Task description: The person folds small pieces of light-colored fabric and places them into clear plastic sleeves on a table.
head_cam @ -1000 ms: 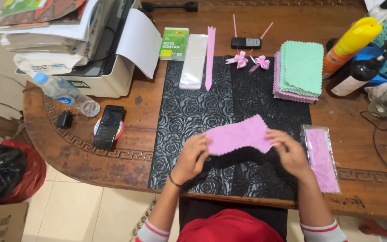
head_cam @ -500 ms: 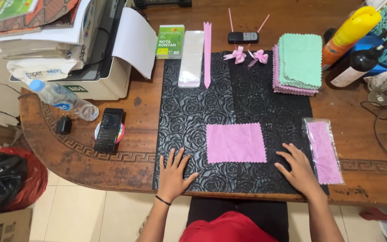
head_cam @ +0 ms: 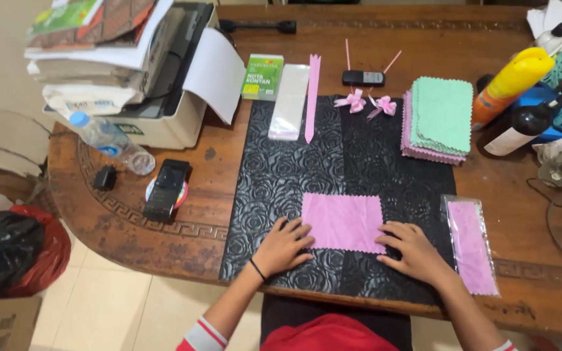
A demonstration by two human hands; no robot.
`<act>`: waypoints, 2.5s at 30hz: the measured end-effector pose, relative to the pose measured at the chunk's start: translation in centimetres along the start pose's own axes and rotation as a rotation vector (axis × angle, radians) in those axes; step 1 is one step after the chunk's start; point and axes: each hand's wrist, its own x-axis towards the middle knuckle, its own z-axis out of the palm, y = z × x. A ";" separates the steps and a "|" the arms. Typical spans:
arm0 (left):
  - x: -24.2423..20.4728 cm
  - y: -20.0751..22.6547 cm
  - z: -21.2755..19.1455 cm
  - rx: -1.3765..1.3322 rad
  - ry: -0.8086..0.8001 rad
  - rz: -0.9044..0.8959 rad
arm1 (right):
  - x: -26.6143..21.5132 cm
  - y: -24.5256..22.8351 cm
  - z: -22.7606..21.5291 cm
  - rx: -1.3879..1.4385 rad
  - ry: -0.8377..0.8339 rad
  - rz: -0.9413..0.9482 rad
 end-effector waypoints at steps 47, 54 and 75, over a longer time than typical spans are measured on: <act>4.0 -0.4 -2.0 -0.377 0.126 -0.337 | 3.2 2.2 1.3 0.623 0.291 0.246; 5.1 -3.5 -0.4 -0.434 0.068 -0.440 | 4.2 3.0 2.7 0.654 0.320 0.350; 6.2 -3.0 2.4 -0.310 0.205 -0.659 | 4.6 3.1 4.1 0.405 0.402 0.235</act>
